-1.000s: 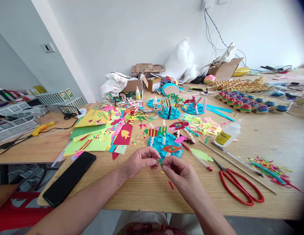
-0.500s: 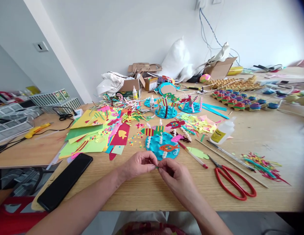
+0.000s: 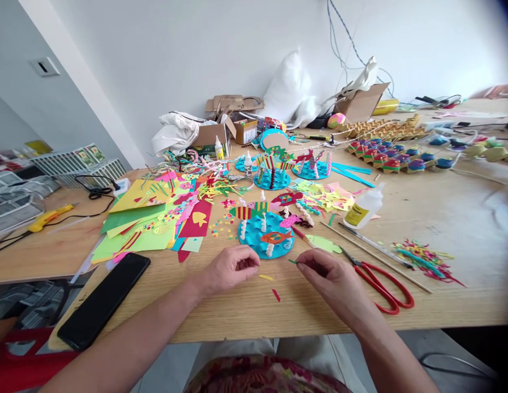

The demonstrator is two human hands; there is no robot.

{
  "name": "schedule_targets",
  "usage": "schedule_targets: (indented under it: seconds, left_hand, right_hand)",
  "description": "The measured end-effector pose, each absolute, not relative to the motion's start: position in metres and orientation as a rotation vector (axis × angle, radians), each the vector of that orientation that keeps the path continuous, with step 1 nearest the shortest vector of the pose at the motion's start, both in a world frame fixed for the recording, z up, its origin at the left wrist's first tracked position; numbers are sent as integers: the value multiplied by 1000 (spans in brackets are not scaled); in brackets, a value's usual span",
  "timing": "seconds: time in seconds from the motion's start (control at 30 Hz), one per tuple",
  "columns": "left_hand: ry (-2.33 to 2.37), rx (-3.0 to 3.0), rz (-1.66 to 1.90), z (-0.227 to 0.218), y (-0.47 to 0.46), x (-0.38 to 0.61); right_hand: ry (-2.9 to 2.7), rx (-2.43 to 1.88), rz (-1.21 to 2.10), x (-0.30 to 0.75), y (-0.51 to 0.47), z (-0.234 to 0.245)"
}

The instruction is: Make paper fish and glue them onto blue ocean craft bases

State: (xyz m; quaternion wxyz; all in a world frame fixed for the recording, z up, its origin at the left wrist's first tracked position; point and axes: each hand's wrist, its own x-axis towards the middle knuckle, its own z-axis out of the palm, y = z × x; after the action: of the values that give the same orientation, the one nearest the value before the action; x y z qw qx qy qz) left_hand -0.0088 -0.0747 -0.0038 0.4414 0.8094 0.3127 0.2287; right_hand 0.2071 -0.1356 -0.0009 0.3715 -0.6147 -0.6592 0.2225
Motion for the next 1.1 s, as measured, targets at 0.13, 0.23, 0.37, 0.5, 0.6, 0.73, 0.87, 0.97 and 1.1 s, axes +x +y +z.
schedule_targets:
  seconds: [0.13,0.23,0.37,0.5,0.6,0.73,0.87,0.97,1.1]
  left_hand:
    - [759,2539,422,-6,-78,-2]
    - [743,2804,243,-3,-81,1]
    - [753,2987,61,2,-82,5]
    - [726,3091,12,5,-82,11]
    - [685,3177,20,5,-82,13]
    - [627,3237,43,4,-84,12]
    - [630,3207,48,4,-84,11]
    - [673,3151,62,4,-82,10]
    - [756,3024,121,6,-82,8]
  right_hand:
    - [-1786,-1601,582,209,-138,-5]
    - [-1842,-1586,591,201,-140,-9]
    - [-1938,-1585,551,190,-143,-12]
    - [-1999,-1626,516,183,-145,-13]
    - [-1996,-1635,502,183,-145,-13]
    - [-1962,-1645,483,190,-146,-14]
    - [-1991,-1715,505,195,-148,-13]
    - [-2014,-1746,533,193,-151,-11]
    - [-2045,-1736,552,188,-156,-8]
